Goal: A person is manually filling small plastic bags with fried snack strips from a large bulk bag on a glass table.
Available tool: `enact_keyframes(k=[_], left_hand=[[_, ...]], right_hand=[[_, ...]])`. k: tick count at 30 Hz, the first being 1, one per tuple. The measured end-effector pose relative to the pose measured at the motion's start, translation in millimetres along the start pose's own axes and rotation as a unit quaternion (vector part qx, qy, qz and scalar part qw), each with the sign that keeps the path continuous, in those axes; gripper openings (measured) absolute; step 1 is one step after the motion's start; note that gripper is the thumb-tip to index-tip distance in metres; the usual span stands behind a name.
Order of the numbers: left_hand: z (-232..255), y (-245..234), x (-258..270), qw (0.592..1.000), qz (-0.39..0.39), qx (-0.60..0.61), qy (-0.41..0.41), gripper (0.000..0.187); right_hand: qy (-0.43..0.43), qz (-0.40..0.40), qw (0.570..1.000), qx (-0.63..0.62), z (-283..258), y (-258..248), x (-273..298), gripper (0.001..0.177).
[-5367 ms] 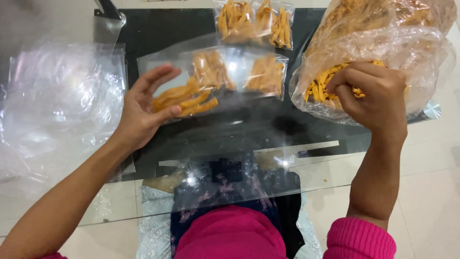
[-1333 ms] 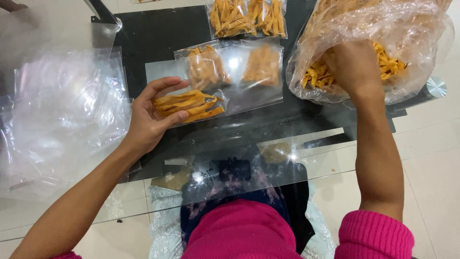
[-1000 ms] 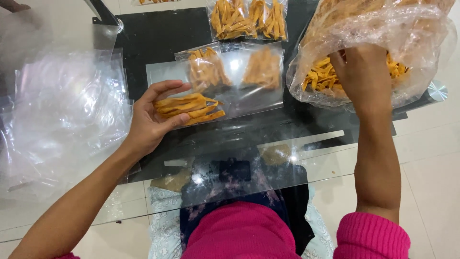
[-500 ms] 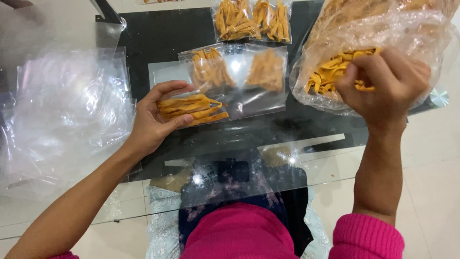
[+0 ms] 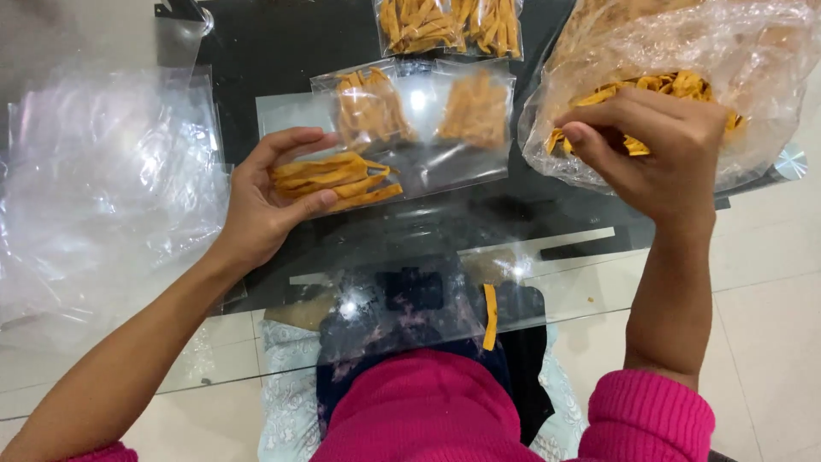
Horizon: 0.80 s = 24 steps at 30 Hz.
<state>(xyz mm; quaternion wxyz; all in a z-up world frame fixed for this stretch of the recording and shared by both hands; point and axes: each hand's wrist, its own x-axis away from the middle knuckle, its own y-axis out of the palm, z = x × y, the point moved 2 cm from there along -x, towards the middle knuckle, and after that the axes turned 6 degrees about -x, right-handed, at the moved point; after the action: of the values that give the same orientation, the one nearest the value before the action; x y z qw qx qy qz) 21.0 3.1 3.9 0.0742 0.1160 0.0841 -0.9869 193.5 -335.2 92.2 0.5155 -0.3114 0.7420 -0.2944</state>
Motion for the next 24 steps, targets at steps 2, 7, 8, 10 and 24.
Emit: enact_keyframes(k=[2,7,8,10,24], left_hand=[[-1.6,-0.2,0.2,1.000,0.007,0.001,-0.001,0.056],[-0.4,0.7,0.9,1.000,0.002,0.009,-0.003,0.056],[-0.1,0.3,-0.2,1.000,0.008,0.020,-0.011,0.056],[-7.4,0.4,-1.4,0.999,0.020,0.040,-0.023,0.060],[-5.3,-1.0,-2.0,0.999,0.016,0.033,-0.030,0.066]], right_hand=[[0.007,-0.003,0.999,0.051,2.7,-4.1,5.0,0.020],[0.064,-0.254,0.941,-0.213,-26.9,10.5,-9.8,0.015],[0.052,-0.371,0.879,-0.295,-35.9,19.5,-8.5,0.018],[0.097,-0.417,0.847,-0.314,-57.4,34.9,-14.4,0.024],[0.192,-0.453,0.842,-0.218,-59.0,24.9,16.5,0.003]])
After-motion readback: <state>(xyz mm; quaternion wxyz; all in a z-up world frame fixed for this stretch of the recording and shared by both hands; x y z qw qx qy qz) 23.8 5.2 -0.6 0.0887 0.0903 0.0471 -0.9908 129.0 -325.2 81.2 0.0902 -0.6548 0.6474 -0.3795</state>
